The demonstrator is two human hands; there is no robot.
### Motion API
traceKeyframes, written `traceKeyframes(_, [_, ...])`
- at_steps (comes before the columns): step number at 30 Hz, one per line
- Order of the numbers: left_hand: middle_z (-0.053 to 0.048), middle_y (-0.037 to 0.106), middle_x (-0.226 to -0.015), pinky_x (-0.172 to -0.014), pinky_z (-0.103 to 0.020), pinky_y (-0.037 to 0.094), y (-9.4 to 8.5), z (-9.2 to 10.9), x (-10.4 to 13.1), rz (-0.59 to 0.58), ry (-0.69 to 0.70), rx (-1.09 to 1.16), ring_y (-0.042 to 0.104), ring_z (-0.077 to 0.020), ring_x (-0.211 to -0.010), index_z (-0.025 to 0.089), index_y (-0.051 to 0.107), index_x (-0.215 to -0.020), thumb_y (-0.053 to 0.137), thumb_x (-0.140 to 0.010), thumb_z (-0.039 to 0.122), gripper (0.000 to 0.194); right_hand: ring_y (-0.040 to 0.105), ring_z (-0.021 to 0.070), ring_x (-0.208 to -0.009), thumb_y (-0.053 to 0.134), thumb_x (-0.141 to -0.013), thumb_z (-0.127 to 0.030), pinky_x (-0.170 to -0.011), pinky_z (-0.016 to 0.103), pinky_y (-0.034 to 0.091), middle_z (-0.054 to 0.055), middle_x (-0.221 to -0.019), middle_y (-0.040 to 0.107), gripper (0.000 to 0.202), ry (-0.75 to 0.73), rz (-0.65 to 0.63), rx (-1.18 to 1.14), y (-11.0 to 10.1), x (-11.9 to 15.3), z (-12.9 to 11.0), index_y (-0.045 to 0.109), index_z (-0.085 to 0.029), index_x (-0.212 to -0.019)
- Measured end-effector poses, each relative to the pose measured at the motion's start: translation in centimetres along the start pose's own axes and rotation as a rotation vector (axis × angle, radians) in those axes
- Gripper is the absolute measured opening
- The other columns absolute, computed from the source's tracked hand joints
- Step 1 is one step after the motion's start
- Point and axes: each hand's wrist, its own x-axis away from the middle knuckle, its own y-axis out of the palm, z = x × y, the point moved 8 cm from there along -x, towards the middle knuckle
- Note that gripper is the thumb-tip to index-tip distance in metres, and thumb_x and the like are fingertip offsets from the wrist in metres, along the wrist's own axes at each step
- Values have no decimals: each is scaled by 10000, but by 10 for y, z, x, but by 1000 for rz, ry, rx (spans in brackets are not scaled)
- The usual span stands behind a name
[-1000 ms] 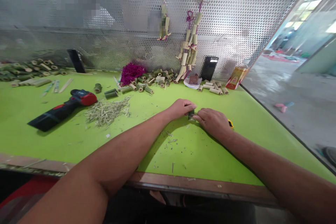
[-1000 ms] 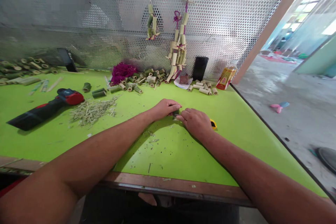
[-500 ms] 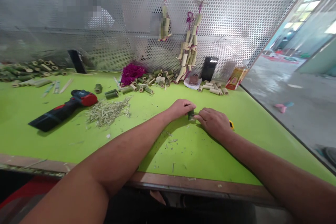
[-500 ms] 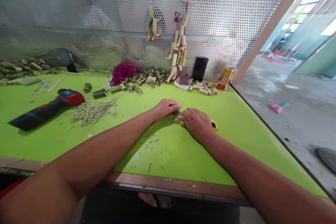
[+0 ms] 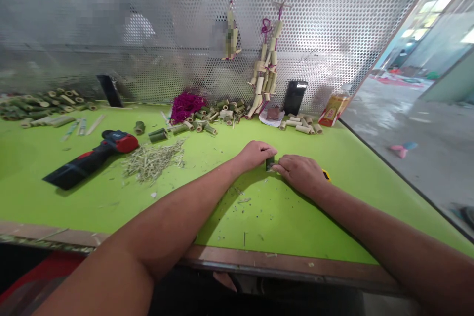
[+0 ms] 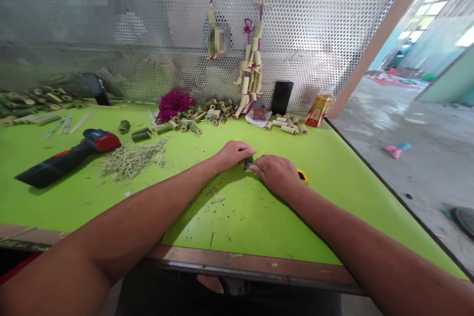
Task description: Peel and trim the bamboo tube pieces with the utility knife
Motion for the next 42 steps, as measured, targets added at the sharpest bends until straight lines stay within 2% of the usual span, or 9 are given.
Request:
traceKeyframes(8, [30,468,-494,-480,-226,311,0,-2,1,3,0,19,395,-80,-465,121,665,-732,561,-764,553,445,551,152,-702,263,-964,-517,-600,267,312,28,-780,638,489,0,-28,-17,1,2,-3,621,-216,-820])
traceKeyframes(13, [16,530,-532,-479,-223,325,-6,-10,-1,70,-71,47,413,-74,-454,107,682,-808,564,-765,536,447,567,161,-747,276,-967,-502,-639,278,344,40,-784,644,477,-122,-55,7,4,9,-18,634,-212,-840])
traceKeyframes(17, [-5,594,-609,-509,-228,354,-4,-5,-2,53,-31,27,444,-80,-493,111,698,-839,575,-755,530,444,561,158,-749,280,-970,-488,-617,277,328,39,-821,643,456,-27,28,23,0,9,-9,617,-209,-842])
traceKeyframes(22, [-55,676,-769,-638,-246,412,-3,4,-2,66,49,-17,554,-131,-690,109,712,-803,594,-743,507,420,557,152,-750,272,-978,-464,-609,269,320,39,-847,645,437,33,93,18,-2,3,0,604,-207,-857])
traceKeyframes(28, [-45,662,-728,-618,-246,399,-3,5,-3,62,48,-48,540,-132,-668,113,708,-766,583,-744,520,426,551,143,-693,251,-964,-523,-579,264,315,34,-799,638,501,23,32,-8,2,1,0,613,-208,-821])
traceKeyframes(33, [3,551,-553,-520,-233,338,-8,-1,-3,103,-21,-39,438,-93,-515,111,687,-756,563,-756,535,441,567,168,-770,262,-969,-494,-640,284,346,44,-816,652,478,-120,-46,20,4,7,-19,630,-215,-848])
traceKeyframes(36, [24,496,-510,-493,-230,311,-8,-2,-2,92,-29,-19,392,-82,-475,113,683,-789,557,-758,546,453,560,161,-748,270,-964,-509,-608,279,330,41,-810,644,481,-54,-17,17,2,9,-14,628,-214,-833])
traceKeyframes(39, [23,496,-522,-500,-230,316,-6,1,-1,59,0,6,398,-84,-488,114,690,-818,558,-759,544,454,547,152,-720,269,-969,-490,-580,274,304,40,-821,639,467,54,72,27,-3,7,-1,615,-209,-830])
traceKeyframes(42, [16,513,-558,-497,-227,319,-3,4,0,23,17,36,405,-83,-498,115,696,-846,573,-747,548,461,549,152,-730,272,-976,-459,-587,271,303,42,-833,642,441,92,114,29,-4,4,6,604,-206,-833])
